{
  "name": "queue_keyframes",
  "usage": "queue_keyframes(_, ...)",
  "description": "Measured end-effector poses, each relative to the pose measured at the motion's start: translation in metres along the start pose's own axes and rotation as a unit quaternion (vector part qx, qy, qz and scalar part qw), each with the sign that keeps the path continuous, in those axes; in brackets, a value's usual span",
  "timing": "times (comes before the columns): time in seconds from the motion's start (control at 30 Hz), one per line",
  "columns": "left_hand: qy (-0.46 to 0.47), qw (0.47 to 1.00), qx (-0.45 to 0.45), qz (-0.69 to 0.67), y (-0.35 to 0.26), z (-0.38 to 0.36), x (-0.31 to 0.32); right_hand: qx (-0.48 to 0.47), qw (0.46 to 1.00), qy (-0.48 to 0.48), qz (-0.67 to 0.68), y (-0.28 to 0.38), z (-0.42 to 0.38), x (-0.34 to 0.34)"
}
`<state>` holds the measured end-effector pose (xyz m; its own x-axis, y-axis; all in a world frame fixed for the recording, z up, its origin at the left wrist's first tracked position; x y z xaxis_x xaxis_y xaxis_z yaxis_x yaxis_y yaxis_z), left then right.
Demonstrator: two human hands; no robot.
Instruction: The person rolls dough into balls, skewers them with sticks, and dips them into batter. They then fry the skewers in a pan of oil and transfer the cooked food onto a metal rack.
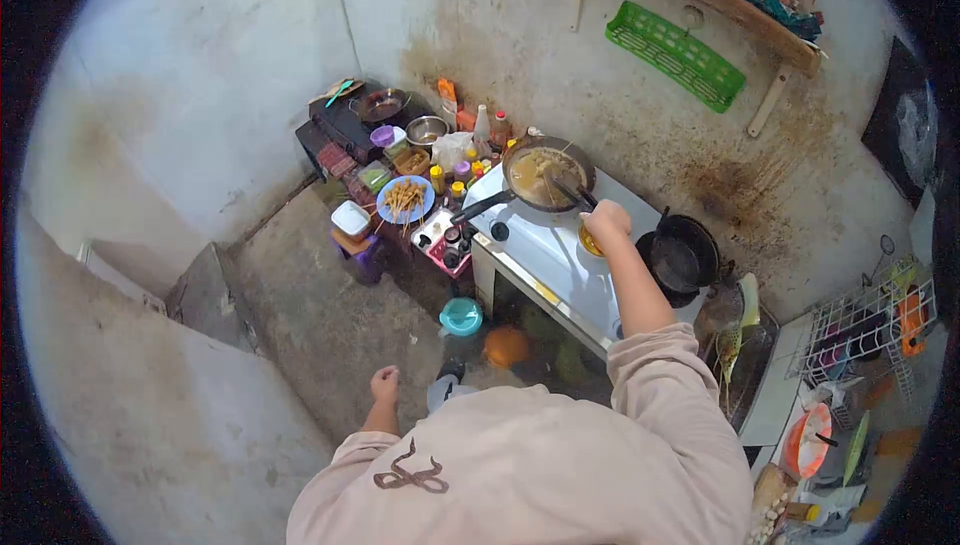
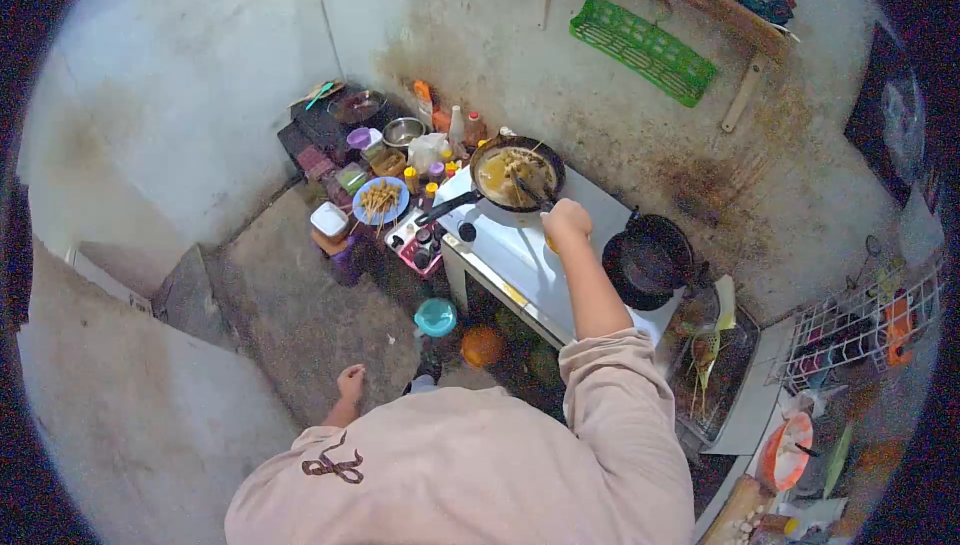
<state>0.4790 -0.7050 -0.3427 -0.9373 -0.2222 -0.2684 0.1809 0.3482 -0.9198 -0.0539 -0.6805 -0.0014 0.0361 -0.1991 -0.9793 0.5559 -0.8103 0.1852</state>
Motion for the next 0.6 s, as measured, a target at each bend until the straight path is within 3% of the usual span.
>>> queue_keyframes(0.07, -0.003, 0.999, -0.027, -0.023, -0.023, 0.019, 0.017, 0.002, 1.000, -0.007, 0.006, 0.015, 0.010, 0.014)
queue_keyframes(0.17, 0.079, 0.995, -0.053, 0.003, -0.043, 0.067, 0.045, 0.053, 0.998, -0.015, 0.016, 0.045, 0.031, 0.032)
queue_keyframes(0.27, 0.136, 0.990, 0.020, 0.032, -0.064, 0.108, 0.064, 0.094, 0.995, 0.003, 0.011, 0.069, 0.044, 0.043)
queue_keyframes(0.37, 0.158, 0.984, -0.011, 0.075, -0.095, 0.133, 0.062, 0.141, 0.990, -0.001, 0.023, 0.080, 0.049, 0.048)
queue_keyframes(0.53, 0.184, 0.979, -0.042, 0.078, -0.062, 0.211, 0.055, 0.171, 0.983, -0.023, 0.060, 0.064, 0.047, 0.049)
queue_keyframes(0.6, 0.174, 0.973, -0.026, 0.151, -0.064, 0.230, 0.050, 0.180, 0.980, -0.019, 0.076, 0.058, 0.043, 0.044)
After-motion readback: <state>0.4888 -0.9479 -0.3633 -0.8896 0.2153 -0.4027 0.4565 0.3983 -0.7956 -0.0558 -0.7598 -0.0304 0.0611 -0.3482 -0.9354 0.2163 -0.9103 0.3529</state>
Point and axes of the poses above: each hand's wrist, its own z-axis towards the middle knuckle, its own x-axis out of the palm, y = z × x, the point moved 4 cm from there along z, towards the middle knuckle, and after that the axes turned 14 degrees about -y, right-handed, at the moved point
